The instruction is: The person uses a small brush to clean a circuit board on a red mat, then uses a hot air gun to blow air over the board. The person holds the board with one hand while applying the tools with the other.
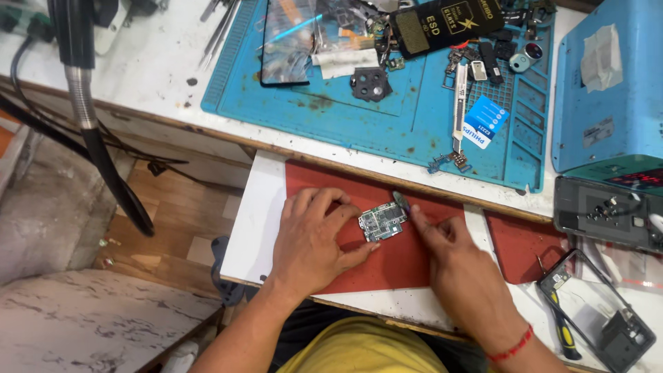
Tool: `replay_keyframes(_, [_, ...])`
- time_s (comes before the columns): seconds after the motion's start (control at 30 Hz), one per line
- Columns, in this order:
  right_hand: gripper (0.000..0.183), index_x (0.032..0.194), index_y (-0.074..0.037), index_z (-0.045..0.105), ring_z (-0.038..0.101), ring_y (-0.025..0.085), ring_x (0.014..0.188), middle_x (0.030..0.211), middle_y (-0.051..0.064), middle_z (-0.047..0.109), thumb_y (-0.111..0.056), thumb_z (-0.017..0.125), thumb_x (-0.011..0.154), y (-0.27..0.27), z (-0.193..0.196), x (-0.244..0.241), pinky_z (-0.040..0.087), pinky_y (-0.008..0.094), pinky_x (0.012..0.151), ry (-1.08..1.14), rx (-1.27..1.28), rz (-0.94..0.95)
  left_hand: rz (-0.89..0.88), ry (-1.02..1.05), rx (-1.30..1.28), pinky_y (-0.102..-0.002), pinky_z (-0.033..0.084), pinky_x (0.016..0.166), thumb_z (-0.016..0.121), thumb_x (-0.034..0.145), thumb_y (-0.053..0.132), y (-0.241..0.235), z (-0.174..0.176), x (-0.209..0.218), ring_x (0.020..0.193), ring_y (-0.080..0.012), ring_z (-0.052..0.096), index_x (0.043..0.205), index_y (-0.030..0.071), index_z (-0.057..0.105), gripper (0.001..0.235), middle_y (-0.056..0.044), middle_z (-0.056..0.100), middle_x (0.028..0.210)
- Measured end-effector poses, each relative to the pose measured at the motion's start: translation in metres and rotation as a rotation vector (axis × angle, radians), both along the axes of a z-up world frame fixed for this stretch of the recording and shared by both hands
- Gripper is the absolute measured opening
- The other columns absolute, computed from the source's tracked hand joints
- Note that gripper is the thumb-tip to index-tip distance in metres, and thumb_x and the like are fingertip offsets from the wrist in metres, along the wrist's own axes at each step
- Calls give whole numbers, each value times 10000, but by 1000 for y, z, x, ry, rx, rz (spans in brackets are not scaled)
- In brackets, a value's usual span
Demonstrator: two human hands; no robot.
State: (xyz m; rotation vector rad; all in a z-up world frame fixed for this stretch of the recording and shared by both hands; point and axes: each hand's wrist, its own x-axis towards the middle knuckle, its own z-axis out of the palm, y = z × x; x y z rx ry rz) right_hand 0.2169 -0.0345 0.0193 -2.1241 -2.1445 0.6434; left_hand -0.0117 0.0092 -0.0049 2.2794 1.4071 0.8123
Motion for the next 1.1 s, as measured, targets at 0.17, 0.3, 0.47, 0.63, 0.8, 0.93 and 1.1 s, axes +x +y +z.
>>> replay_keyframes(0.17, [689, 1468, -245, 504, 687, 393, 704, 1060, 159, 617, 1, 513, 824, -15, -1, -3, 559, 506, 623, 84, 26, 101, -4, -5, -23, -458, 421, 945, 889, 689, 431, -2, 0, -2, 1092, -283, 542, 1027, 121, 733, 484, -43, 608, 1148])
replay_keyframes(0.3, [820, 1533, -236, 490, 671, 419, 695, 1085, 179, 611, 29, 515, 758, -10, 3, -4, 556, 519, 604, 65, 24, 154, -2, 3, -7, -465, 419, 954, 892, 687, 429, -2, -1, -1, 1093, -284, 543, 1016, 129, 732, 473, -37, 609, 1145])
replay_keyframes(0.47, [712, 1510, -262, 504, 668, 399, 670, 1103, 164, 612, -8, 516, 845, 0, 4, -10, 557, 511, 600, 3, 29, 87, -13, -5, 5, -460, 418, 972, 891, 705, 435, -3, -6, -2, 1110, -279, 541, 1046, 118, 717, 497, -39, 605, 1153])
replay_keyframes(0.63, [726, 1510, -258, 522, 673, 390, 686, 1073, 144, 623, 2, 516, 831, -2, 1, -19, 555, 508, 601, 14, 28, 178, -1, -3, -3, -457, 415, 966, 892, 702, 428, -3, -3, -3, 1123, -280, 541, 1063, 97, 692, 529, -46, 609, 1174])
replay_keyframes(0.8, [797, 1544, -270, 499, 677, 396, 696, 1078, 145, 615, -3, 533, 794, -13, 10, -9, 566, 512, 616, -33, -91, 195, 1, -7, -4, -459, 410, 964, 901, 697, 425, -3, -3, -2, 1117, -281, 541, 1063, 100, 680, 537, -45, 612, 1161])
replay_keyframes(0.93, [753, 1523, -309, 513, 697, 393, 720, 1129, 135, 611, -21, 527, 827, -13, 12, -22, 576, 517, 629, -37, -59, 151, 4, -24, -33, -453, 409, 971, 901, 675, 410, -3, -3, -2, 1115, -278, 544, 1084, 102, 677, 559, -39, 617, 1167])
replay_keyframes(1.1, [712, 1519, -303, 517, 691, 405, 705, 1153, 159, 594, -41, 525, 857, 3, 0, -24, 597, 492, 609, -16, 12, 181, 5, -37, -6, -467, 421, 981, 914, 669, 392, -5, -6, -2, 1112, -297, 545, 1079, 82, 665, 571, -64, 610, 1151])
